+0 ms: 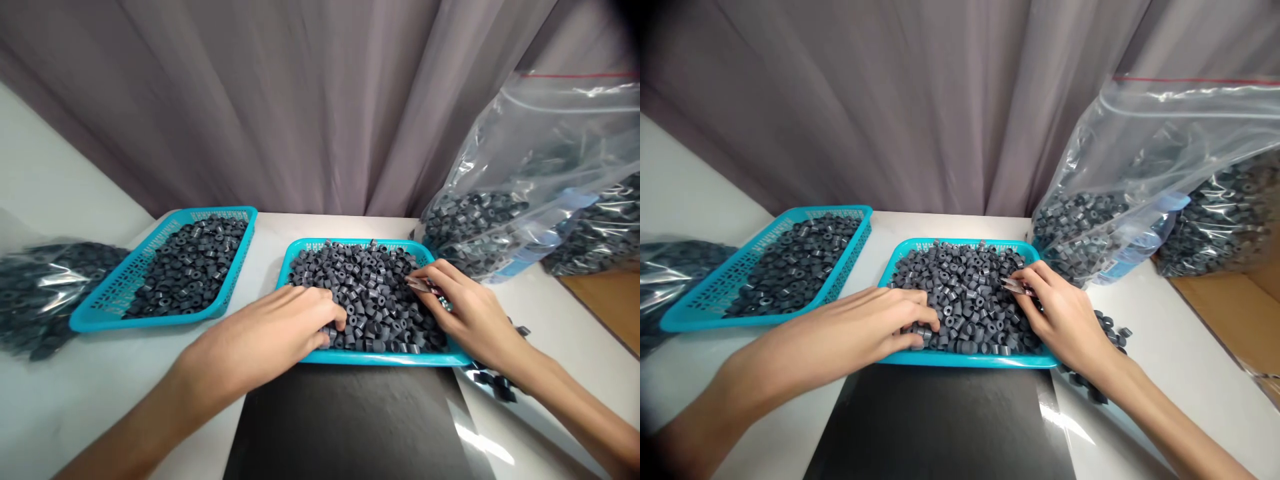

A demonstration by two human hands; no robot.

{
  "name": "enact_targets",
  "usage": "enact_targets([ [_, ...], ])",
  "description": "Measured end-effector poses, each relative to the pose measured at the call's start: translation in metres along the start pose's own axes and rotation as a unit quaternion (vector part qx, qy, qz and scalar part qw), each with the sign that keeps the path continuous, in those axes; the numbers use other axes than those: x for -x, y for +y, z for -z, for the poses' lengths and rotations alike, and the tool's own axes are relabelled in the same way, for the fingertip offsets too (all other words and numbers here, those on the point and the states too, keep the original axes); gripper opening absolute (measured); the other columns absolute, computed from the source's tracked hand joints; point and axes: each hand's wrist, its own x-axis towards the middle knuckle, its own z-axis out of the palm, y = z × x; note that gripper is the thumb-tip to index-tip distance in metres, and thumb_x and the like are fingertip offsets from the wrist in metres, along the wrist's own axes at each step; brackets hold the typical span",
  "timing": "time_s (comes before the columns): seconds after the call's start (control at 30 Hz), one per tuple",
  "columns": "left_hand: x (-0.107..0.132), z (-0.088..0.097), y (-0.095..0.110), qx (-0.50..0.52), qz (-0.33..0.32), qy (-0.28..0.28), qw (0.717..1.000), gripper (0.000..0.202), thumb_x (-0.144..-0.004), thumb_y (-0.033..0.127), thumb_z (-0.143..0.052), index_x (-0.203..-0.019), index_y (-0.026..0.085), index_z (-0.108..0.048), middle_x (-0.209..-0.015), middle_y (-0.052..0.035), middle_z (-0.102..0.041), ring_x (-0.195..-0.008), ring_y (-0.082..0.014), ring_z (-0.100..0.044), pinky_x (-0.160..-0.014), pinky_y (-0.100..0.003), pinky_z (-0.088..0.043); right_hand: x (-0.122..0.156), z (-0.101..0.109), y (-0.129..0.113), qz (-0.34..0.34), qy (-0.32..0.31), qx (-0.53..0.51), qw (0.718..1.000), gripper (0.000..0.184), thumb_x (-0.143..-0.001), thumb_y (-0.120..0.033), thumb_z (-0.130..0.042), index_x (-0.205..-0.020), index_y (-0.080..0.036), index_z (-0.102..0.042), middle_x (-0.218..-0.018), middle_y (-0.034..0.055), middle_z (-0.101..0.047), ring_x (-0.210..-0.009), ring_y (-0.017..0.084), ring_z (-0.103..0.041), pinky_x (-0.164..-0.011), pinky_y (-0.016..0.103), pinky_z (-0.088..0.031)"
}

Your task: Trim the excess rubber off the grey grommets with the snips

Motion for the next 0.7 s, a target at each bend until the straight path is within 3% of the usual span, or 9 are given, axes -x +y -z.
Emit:
enact_targets([
  [0.13,-0.002,0.009,-0.001,0.037,0.037,-0.03,0.998,0.019,-0.096,0.032,-0.058,-0.102,0.037,-0.074,-0.102,0.0036,-0.073,-0.096,-0.0205,-0.069,-0.079,-0.028,-0.05,-0.001,0.0,0.0,-0.004,-0.002,0.004,1.0,0.023,-0.106,-0.036,-0.041,-0.109,-0.025,-0.061,-0.111,0.0067,-0.065,-0.094,0.023,-0.069,-0.075,0.035,-0.051],
  [0.23,-0.011,0.026,-0.006,0.075,0.04,-0.046,0.995,0.018,-0.094,0.031,-0.061,-0.098,0.038,-0.077,-0.102,0.0051,-0.075,-0.097,-0.0204,-0.07,-0.08,-0.027,-0.051,-0.001,0.0,0.001,-0.007,-0.005,0.002,1.0,0.024,-0.106,-0.036,-0.041,-0.11,-0.025,-0.062,-0.111,0.0061,-0.065,-0.093,0.023,-0.068,-0.076,0.035,-0.051],
  [0.37,-0.022,0.041,-0.018,0.186,0.045,-0.082,0.978,0.015,-0.093,0.033,-0.063,-0.098,0.031,-0.078,-0.092,0.0026,-0.077,-0.081,-0.0177,-0.072,-0.072,-0.025,-0.055,0.0,-0.001,0.004,-0.012,-0.001,-0.009,1.0,0.022,-0.105,-0.036,-0.042,-0.111,-0.025,-0.061,-0.112,0.0056,-0.064,-0.093,0.023,-0.068,-0.077,0.036,-0.05],
  [0.53,-0.032,0.036,-0.028,0.322,0.042,-0.093,0.941,0.019,-0.093,0.035,-0.064,-0.104,0.023,-0.073,-0.094,-0.0023,-0.076,-0.072,-0.0154,-0.071,-0.068,-0.027,-0.057,-0.002,0.005,-0.002,-0.006,0.037,-0.045,0.998,0.016,-0.103,-0.03,-0.046,-0.108,-0.025,-0.061,-0.107,0.0064,-0.063,-0.091,0.022,-0.065,-0.078,0.035,-0.05],
  [0.7,-0.043,0.021,-0.03,0.402,-0.002,-0.104,0.91,0.021,-0.097,0.034,-0.06,-0.112,0.021,-0.066,-0.102,-0.0066,-0.077,-0.081,-0.0161,-0.072,-0.07,-0.027,-0.055,-0.019,0.013,-0.034,-0.006,0.032,-0.151,0.988,0.014,-0.1,-0.034,-0.056,-0.105,-0.026,-0.066,-0.104,0.0054,-0.065,-0.09,0.02,-0.064,-0.077,0.032,-0.051],
])
